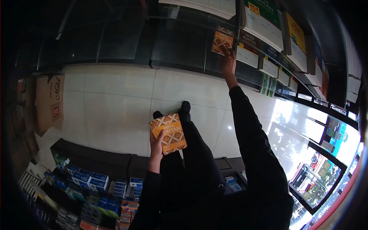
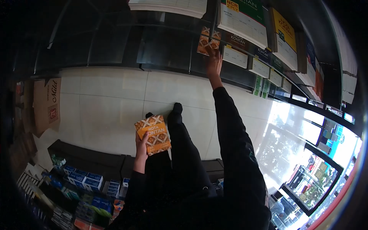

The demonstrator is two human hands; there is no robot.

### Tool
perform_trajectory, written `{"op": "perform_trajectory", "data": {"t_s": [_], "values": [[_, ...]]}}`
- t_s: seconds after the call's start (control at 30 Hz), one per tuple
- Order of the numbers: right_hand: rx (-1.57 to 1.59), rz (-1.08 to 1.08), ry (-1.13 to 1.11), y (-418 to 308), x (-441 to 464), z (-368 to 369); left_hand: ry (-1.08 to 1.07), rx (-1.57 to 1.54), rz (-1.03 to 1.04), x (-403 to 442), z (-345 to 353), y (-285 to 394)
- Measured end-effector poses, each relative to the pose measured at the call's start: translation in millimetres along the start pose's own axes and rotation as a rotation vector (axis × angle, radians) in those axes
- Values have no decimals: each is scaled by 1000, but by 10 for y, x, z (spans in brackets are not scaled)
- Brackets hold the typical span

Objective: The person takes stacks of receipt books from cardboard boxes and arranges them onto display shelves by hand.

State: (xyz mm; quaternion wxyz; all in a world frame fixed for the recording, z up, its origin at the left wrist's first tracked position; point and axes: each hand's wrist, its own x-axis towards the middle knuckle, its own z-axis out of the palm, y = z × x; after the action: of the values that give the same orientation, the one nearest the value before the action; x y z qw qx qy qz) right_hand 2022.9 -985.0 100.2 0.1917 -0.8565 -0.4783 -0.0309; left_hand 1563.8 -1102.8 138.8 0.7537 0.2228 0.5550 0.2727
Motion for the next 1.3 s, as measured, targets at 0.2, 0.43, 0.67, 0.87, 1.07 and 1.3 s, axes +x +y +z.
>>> {"op": "perform_trajectory", "data": {"t_s": [0.2,0.43,0.67,0.87,1.07,1.3], "values": [[6,-49,74,215,201,255,-17,-8,-28,208,-50,-149],[-21,-103,168,198,365,177,-39,15,-85,153,-58,-247],[-4,-92,155,231,447,191,-51,25,-75,185,-169,-241],[-13,-26,108,225,468,211,-22,10,-67,198,-223,-77],[-47,-32,141,313,499,299,-38,-2,-47,200,-250,-35],[-23,-114,137,396,503,308,-50,-13,-62,173,-226,-56]]}}
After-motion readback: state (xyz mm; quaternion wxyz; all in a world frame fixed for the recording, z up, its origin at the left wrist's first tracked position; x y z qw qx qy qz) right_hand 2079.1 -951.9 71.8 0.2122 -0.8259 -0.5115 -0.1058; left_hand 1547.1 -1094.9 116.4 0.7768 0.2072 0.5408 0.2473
